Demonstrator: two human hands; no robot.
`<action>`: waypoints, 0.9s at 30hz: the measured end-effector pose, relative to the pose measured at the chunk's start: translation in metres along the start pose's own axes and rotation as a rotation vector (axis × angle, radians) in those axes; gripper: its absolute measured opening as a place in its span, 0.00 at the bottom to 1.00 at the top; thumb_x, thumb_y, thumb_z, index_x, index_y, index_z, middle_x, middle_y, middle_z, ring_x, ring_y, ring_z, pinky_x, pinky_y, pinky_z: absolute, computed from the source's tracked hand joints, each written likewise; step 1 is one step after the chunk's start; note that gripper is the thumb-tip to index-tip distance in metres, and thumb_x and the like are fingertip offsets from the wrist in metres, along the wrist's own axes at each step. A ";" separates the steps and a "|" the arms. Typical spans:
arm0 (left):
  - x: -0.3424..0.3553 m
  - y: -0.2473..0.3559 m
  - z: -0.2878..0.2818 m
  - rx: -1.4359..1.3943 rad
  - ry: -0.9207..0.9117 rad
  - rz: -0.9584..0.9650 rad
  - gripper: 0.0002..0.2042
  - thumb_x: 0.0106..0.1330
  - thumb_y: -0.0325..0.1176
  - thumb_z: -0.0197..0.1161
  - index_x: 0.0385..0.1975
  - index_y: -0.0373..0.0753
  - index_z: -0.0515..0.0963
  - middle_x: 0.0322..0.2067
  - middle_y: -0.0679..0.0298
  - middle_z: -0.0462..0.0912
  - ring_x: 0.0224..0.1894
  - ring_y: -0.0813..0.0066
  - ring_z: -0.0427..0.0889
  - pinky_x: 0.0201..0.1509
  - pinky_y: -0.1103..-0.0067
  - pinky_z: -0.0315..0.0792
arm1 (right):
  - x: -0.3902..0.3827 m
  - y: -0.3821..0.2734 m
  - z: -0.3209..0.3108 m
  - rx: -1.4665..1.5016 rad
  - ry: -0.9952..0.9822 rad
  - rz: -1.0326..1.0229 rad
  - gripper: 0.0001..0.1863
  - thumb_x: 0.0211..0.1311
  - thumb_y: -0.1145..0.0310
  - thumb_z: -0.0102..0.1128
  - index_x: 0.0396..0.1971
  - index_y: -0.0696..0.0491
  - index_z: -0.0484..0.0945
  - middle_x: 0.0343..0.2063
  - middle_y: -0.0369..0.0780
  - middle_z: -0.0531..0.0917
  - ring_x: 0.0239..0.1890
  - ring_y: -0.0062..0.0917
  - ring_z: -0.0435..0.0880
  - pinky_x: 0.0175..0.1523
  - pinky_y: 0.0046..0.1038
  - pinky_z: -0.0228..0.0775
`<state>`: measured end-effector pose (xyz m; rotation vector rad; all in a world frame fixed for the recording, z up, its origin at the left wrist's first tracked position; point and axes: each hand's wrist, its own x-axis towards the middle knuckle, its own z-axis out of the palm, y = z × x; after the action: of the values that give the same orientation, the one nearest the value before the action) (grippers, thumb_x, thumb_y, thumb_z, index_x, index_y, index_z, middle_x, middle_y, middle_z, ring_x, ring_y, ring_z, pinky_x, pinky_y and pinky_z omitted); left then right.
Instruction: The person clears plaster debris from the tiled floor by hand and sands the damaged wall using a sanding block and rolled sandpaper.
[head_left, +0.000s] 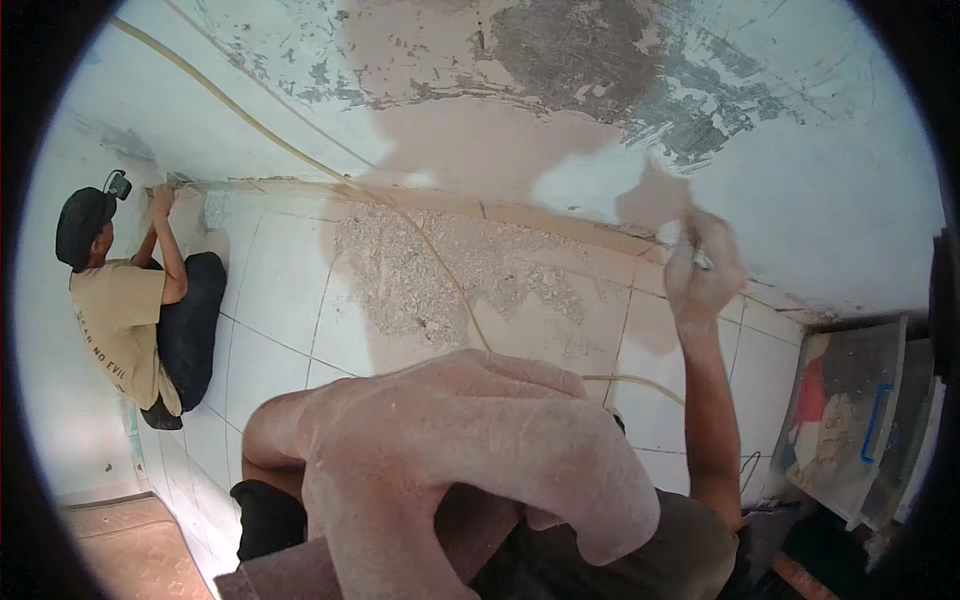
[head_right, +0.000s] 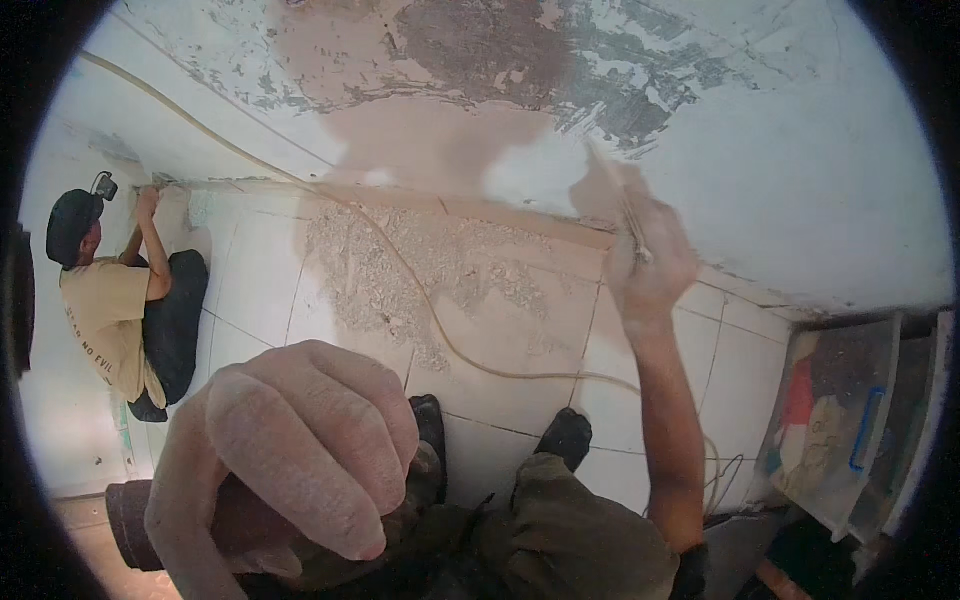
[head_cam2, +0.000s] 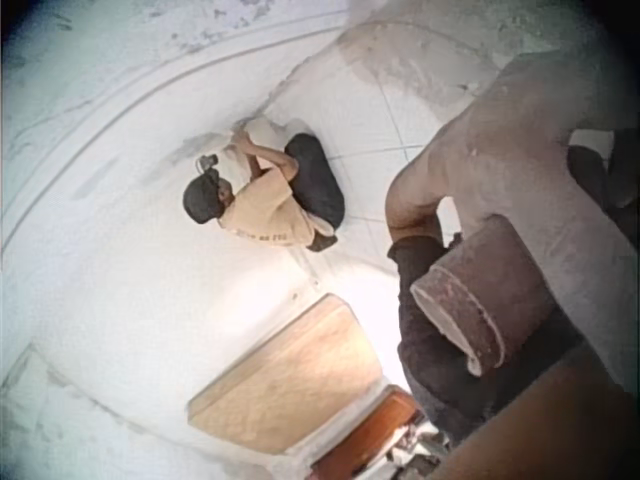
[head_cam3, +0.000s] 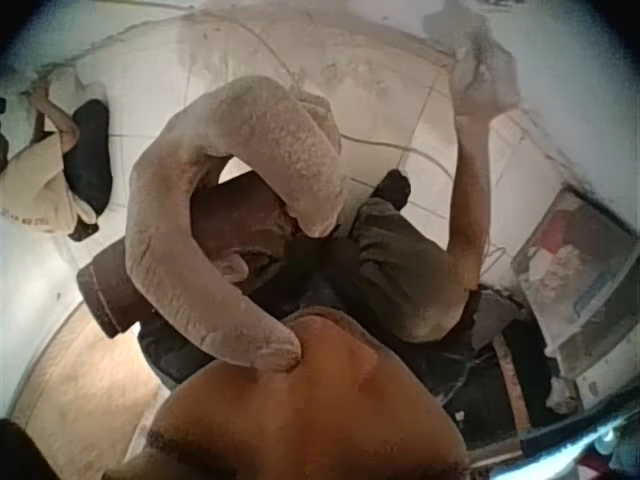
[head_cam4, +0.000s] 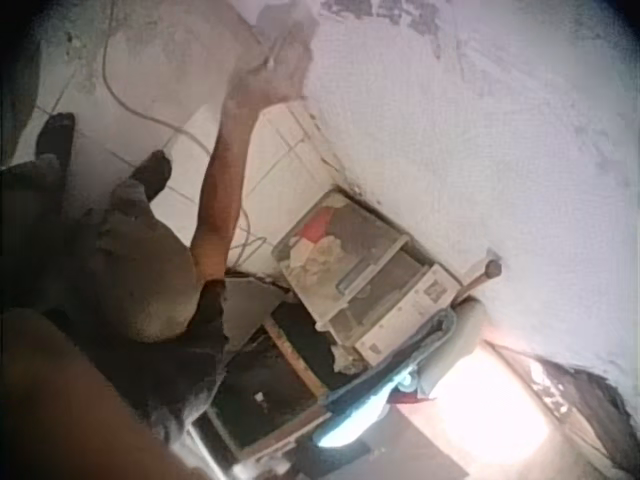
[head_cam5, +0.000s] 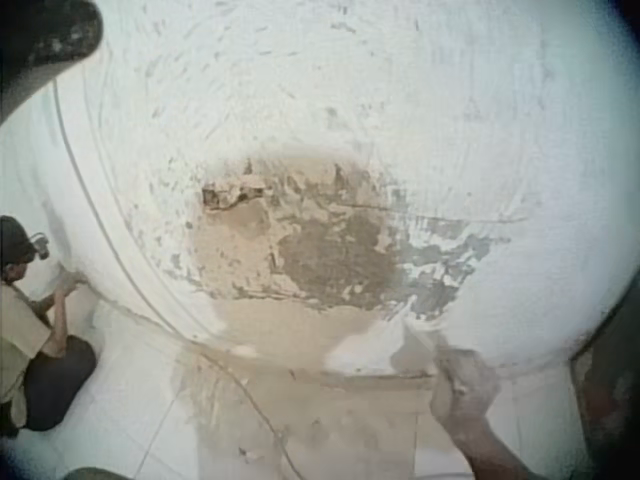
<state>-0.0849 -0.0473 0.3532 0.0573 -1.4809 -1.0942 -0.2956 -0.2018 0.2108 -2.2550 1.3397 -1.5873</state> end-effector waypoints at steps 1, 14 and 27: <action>-0.001 -0.001 0.003 -0.007 0.033 0.011 0.09 0.62 0.28 0.66 0.35 0.56 0.85 0.40 0.54 0.77 0.27 0.68 0.76 0.28 0.77 0.70 | -0.006 0.000 0.002 0.047 -0.009 -0.015 0.10 0.57 0.80 0.63 0.40 0.60 0.84 0.34 0.45 0.86 0.36 0.30 0.85 0.46 0.27 0.75; -0.002 0.002 -0.001 0.342 0.484 -0.413 0.10 0.53 0.21 0.64 0.33 0.44 0.80 0.34 0.60 0.74 0.33 0.74 0.75 0.37 0.83 0.67 | 0.006 -0.005 -0.004 0.072 0.016 -0.015 0.07 0.60 0.83 0.60 0.38 0.65 0.82 0.33 0.44 0.85 0.35 0.26 0.84 0.42 0.23 0.74; -0.154 -0.108 -0.058 0.819 -0.823 -1.461 0.20 0.64 0.43 0.59 0.55 0.47 0.77 0.43 0.53 0.81 0.51 0.51 0.78 0.56 0.61 0.71 | -0.022 0.018 0.047 -0.004 -0.462 0.038 0.16 0.50 0.75 0.61 0.42 0.55 0.84 0.44 0.47 0.85 0.45 0.44 0.84 0.53 0.36 0.75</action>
<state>-0.0562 -0.0470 0.1584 1.6403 -2.6451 -1.5775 -0.2708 -0.2164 0.1636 -2.3786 1.2421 -0.9612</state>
